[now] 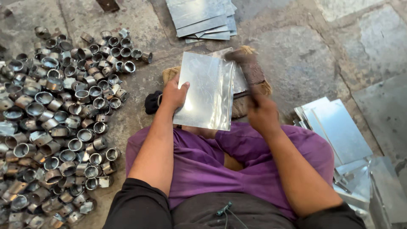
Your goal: The person sits cross-legged on a stone floor and uses a hammer to repeatedly strike a rectangular metal sheet placed on a small wooden block. They hold the sheet with their left hand and strike it with their right hand, occasionally flipping the sheet over to work on the other side. A pile of small metal rings and a stack of similar sheets are visible nearby.
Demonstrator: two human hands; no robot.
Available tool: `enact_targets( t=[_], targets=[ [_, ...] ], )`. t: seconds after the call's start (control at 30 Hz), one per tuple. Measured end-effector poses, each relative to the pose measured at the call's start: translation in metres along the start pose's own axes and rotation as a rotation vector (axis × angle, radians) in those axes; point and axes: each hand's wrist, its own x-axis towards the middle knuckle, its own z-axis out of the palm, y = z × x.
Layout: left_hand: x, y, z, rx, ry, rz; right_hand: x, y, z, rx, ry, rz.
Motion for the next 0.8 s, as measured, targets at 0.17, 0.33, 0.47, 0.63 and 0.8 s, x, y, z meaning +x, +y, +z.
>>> enact_targets(
  t=[0.17,0.33,0.47,0.63,0.8],
  targets=[
    [0.008,-0.012,0.003,-0.018,0.04,0.119,0.01,-0.03,-0.023,0.08,0.062,0.103],
    [0.004,-0.015,0.004,-0.057,0.059,0.018,0.011,-0.062,-0.058,0.463,0.33,0.078],
    [0.007,-0.009,0.005,-0.127,0.064,0.019,-0.002,-0.034,-0.03,0.238,0.289,-0.071],
    [0.001,-0.003,0.004,-0.048,0.117,-0.019,0.001,-0.02,-0.004,-0.053,-0.067,0.031],
    [0.011,-0.018,0.006,-0.015,0.193,-0.032,0.004,-0.064,-0.056,0.171,0.112,0.099]
  ],
)
